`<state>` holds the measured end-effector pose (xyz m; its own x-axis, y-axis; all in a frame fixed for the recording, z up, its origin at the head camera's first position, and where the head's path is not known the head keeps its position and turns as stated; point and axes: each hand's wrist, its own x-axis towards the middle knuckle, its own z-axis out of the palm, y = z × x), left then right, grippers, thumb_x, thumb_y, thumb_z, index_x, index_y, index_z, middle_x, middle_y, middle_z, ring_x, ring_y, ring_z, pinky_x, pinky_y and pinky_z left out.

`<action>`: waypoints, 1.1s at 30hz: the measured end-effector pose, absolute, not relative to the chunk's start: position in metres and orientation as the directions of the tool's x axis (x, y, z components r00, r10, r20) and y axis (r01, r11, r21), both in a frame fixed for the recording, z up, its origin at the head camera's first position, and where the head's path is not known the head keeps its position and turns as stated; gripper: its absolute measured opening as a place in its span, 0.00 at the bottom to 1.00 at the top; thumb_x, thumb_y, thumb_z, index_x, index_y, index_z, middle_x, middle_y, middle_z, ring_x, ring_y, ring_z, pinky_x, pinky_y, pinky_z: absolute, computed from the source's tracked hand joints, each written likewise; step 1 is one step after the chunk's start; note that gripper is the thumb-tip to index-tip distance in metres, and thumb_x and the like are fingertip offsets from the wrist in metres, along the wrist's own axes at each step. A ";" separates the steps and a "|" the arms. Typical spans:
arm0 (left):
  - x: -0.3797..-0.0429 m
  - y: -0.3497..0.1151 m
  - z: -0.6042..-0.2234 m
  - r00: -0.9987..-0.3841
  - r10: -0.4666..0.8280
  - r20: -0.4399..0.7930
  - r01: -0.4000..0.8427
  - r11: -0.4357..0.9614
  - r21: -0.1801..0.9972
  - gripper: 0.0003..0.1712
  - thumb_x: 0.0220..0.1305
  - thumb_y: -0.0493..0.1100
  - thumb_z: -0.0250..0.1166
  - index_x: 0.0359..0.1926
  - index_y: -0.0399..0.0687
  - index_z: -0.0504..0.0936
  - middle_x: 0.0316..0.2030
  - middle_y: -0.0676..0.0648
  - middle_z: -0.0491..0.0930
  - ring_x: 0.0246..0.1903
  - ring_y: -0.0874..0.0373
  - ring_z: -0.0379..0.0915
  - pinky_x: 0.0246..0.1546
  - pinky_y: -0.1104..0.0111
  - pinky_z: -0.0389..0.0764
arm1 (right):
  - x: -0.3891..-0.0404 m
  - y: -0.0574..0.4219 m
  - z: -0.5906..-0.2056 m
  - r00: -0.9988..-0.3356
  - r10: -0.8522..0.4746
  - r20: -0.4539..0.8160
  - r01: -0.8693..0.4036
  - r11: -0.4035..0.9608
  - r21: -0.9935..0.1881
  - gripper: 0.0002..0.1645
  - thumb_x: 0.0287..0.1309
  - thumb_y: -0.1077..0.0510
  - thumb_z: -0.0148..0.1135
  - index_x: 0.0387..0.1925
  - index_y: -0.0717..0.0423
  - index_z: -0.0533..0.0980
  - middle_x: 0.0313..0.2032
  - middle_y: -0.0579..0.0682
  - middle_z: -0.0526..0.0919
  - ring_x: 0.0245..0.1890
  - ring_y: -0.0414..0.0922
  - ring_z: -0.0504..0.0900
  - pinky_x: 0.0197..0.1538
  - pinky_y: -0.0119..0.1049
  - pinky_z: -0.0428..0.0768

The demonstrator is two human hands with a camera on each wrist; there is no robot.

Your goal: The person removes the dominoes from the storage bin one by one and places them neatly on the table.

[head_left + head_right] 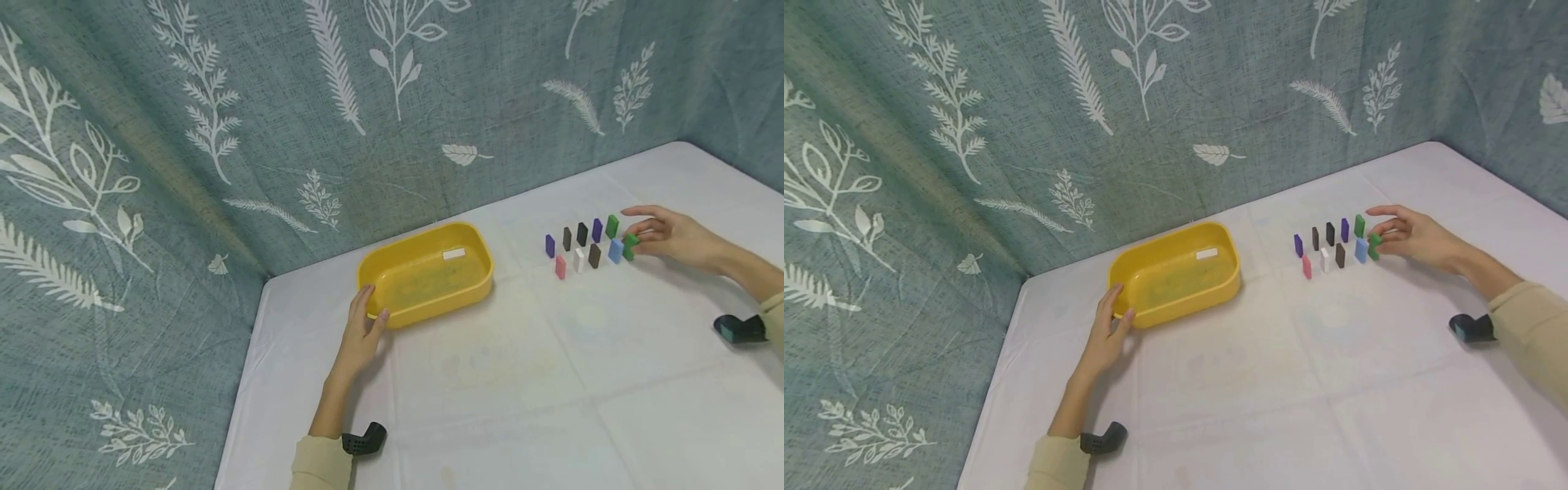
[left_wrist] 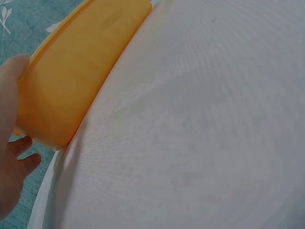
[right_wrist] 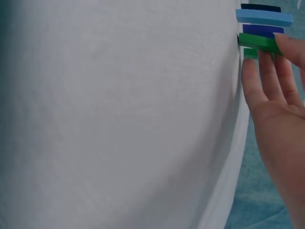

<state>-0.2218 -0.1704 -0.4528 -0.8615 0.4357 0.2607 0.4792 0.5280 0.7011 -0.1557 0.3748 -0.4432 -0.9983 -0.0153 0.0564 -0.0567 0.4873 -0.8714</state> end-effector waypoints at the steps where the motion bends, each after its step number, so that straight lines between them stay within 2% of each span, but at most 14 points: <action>1: -0.222 -0.170 -0.453 -0.862 0.436 0.257 0.477 0.528 0.703 0.34 0.73 0.50 0.51 0.72 0.40 0.53 0.71 0.37 0.47 0.70 0.42 0.42 0.65 0.44 0.49 | -0.155 0.375 -0.443 -0.998 -0.013 0.065 -0.063 0.491 -0.869 0.38 0.57 0.72 0.62 0.66 0.62 0.57 0.38 0.30 0.77 0.38 0.28 0.77 0.41 0.18 0.71; 8: -0.221 -0.170 -0.452 -0.867 0.432 0.249 0.468 0.534 0.704 0.34 0.73 0.50 0.51 0.72 0.41 0.53 0.71 0.37 0.48 0.70 0.43 0.42 0.65 0.45 0.50 | -0.155 0.377 -0.444 -0.996 -0.012 0.085 -0.080 0.492 -0.867 0.38 0.56 0.73 0.62 0.66 0.64 0.57 0.37 0.30 0.77 0.38 0.27 0.76 0.40 0.18 0.71; 33: -0.225 -0.170 -0.453 -0.862 0.431 0.267 0.481 0.529 0.699 0.34 0.73 0.49 0.51 0.72 0.39 0.53 0.71 0.36 0.48 0.70 0.43 0.43 0.64 0.45 0.51 | -0.156 0.379 -0.440 -0.998 -0.010 0.065 -0.062 0.471 -0.880 0.38 0.55 0.73 0.62 0.65 0.60 0.59 0.38 0.31 0.77 0.39 0.26 0.76 0.41 0.17 0.70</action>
